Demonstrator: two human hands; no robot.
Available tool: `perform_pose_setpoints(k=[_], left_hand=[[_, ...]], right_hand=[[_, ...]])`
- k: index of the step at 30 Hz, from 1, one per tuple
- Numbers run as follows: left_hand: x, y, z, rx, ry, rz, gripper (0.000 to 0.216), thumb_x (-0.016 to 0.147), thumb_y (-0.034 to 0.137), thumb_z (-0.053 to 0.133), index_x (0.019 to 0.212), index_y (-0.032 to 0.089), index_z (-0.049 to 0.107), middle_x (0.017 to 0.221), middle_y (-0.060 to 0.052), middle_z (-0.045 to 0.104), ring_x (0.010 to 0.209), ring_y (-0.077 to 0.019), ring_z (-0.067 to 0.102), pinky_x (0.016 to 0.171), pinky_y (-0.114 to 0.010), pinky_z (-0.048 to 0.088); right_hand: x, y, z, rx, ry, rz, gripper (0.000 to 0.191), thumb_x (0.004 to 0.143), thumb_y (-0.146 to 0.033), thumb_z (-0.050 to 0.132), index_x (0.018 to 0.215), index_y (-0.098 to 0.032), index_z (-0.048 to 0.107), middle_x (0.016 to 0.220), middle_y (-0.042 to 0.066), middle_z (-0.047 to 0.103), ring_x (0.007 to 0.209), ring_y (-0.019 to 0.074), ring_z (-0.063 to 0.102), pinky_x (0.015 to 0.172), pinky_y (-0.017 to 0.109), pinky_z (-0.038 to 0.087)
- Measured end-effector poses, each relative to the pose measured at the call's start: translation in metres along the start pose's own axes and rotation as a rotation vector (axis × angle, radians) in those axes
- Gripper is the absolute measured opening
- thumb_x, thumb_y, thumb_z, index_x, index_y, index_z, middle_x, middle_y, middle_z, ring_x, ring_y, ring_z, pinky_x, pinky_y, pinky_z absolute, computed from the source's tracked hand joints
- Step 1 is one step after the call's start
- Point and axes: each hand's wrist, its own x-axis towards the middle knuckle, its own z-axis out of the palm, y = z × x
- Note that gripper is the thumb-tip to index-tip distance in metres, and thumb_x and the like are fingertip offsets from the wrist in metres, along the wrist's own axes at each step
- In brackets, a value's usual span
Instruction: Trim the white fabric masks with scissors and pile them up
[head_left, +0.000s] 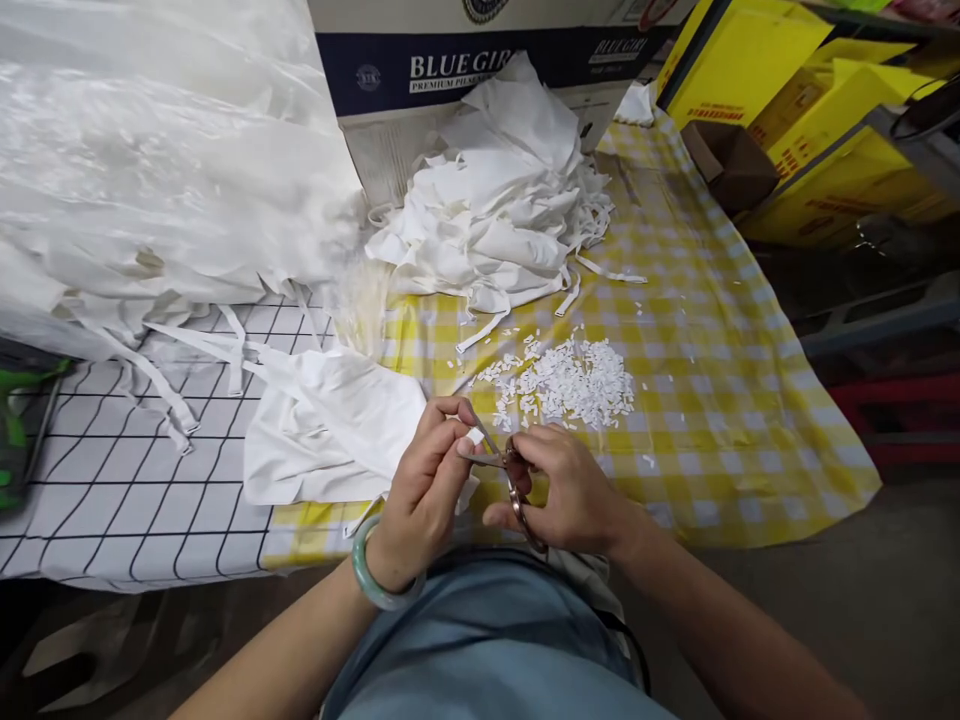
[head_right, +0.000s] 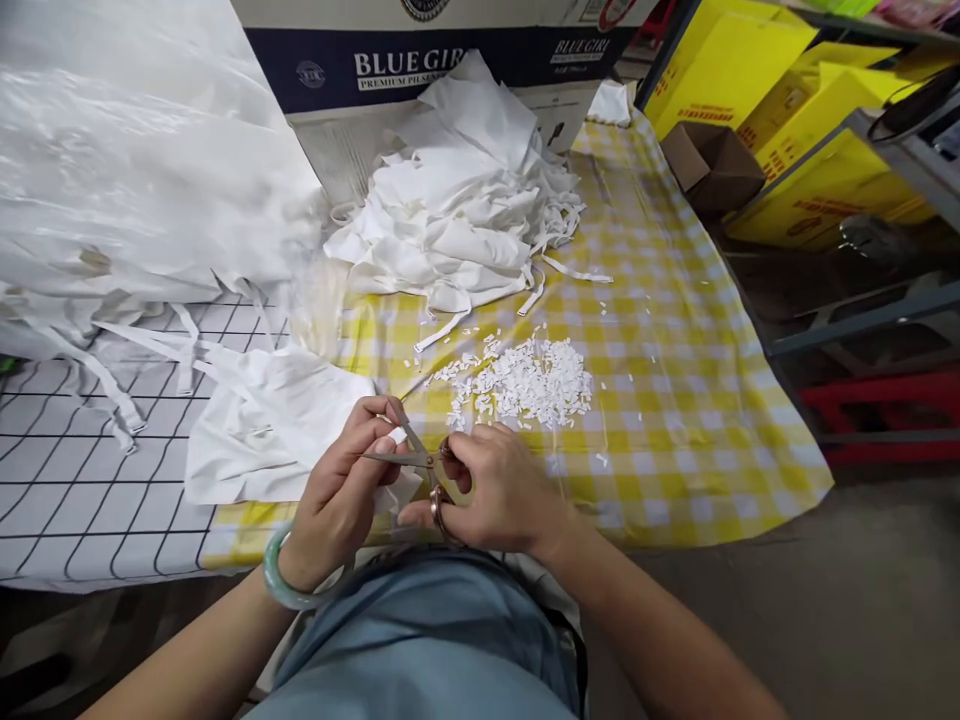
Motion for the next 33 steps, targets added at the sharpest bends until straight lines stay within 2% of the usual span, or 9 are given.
perform_pose_setpoints(k=[5, 11, 24, 27, 29, 31, 33], left_hand=[[0.001, 0.002, 0.0, 0.074, -0.021, 0.053, 0.025, 0.1, 0.018, 0.039, 0.08, 0.019, 0.054, 0.102, -0.005, 0.045, 0.103, -0.0183, 0.046, 0.089, -0.03, 0.04], [0.003, 0.002, 0.001, 0.151, -0.051, 0.138, 0.028, 0.1, 0.012, 0.037, 0.076, 0.019, 0.05, 0.096, -0.005, 0.046, 0.105, -0.0177, 0.044, 0.09, -0.029, 0.038], [0.012, -0.005, 0.011, 0.177, -0.089, 0.177, 0.025, 0.1, 0.016, 0.039, 0.083, 0.019, 0.057, 0.09, -0.006, 0.051, 0.104, -0.0206, 0.046, 0.091, -0.034, 0.041], [0.021, -0.007, 0.019, 0.211, -0.13, 0.16, 0.026, 0.1, 0.02, 0.039, 0.08, 0.019, 0.056, 0.094, -0.007, 0.051, 0.101, -0.0207, 0.048, 0.088, -0.034, 0.043], [0.028, -0.01, 0.025, 0.22, -0.17, 0.139, 0.027, 0.1, 0.023, 0.039, 0.079, 0.018, 0.056, 0.094, -0.007, 0.051, 0.099, -0.0205, 0.049, 0.088, -0.034, 0.043], [0.034, -0.014, 0.03, 0.213, -0.195, 0.12, 0.029, 0.1, 0.026, 0.04, 0.078, 0.018, 0.057, 0.095, -0.007, 0.051, 0.099, -0.0203, 0.05, 0.088, -0.033, 0.044], [0.037, -0.017, 0.033, 0.204, -0.194, 0.097, 0.031, 0.1, 0.03, 0.04, 0.078, 0.018, 0.057, 0.096, -0.008, 0.051, 0.1, -0.0204, 0.05, 0.088, -0.032, 0.045]], right_hand=[[0.003, 0.002, -0.002, 0.016, 0.001, 0.005, 0.048, 0.075, -0.059, 0.069, 0.064, -0.021, 0.043, 0.061, -0.002, 0.051, 0.062, 0.0146, 0.045, 0.067, 0.03, 0.031], [0.003, 0.004, -0.001, -0.005, 0.028, -0.002, 0.048, 0.073, -0.058, 0.071, 0.062, -0.021, 0.043, 0.058, -0.003, 0.051, 0.06, 0.0141, 0.044, 0.066, 0.029, 0.03], [-0.004, 0.013, -0.004, 0.025, 0.092, 0.038, 0.044, 0.077, -0.049, 0.068, 0.057, -0.02, 0.04, 0.052, -0.005, 0.046, 0.053, 0.01, 0.039, 0.062, 0.026, 0.03], [-0.011, 0.021, -0.007, 0.021, 0.121, 0.112, 0.044, 0.077, -0.044, 0.068, 0.055, -0.02, 0.039, 0.052, -0.004, 0.046, 0.054, 0.0106, 0.039, 0.058, 0.026, 0.029], [-0.018, 0.029, -0.007, 0.061, 0.126, 0.22, 0.044, 0.076, -0.042, 0.069, 0.053, -0.02, 0.039, 0.051, -0.004, 0.044, 0.053, 0.0103, 0.037, 0.054, 0.026, 0.028], [-0.025, 0.038, -0.007, 0.186, 0.121, 0.367, 0.041, 0.076, -0.042, 0.069, 0.054, -0.021, 0.041, 0.049, -0.005, 0.042, 0.049, 0.0097, 0.035, 0.049, 0.025, 0.026], [-0.03, 0.045, -0.006, 0.364, 0.159, 0.489, 0.037, 0.079, -0.045, 0.067, 0.058, -0.021, 0.046, 0.05, -0.005, 0.045, 0.048, 0.0103, 0.039, 0.047, 0.024, 0.03]])
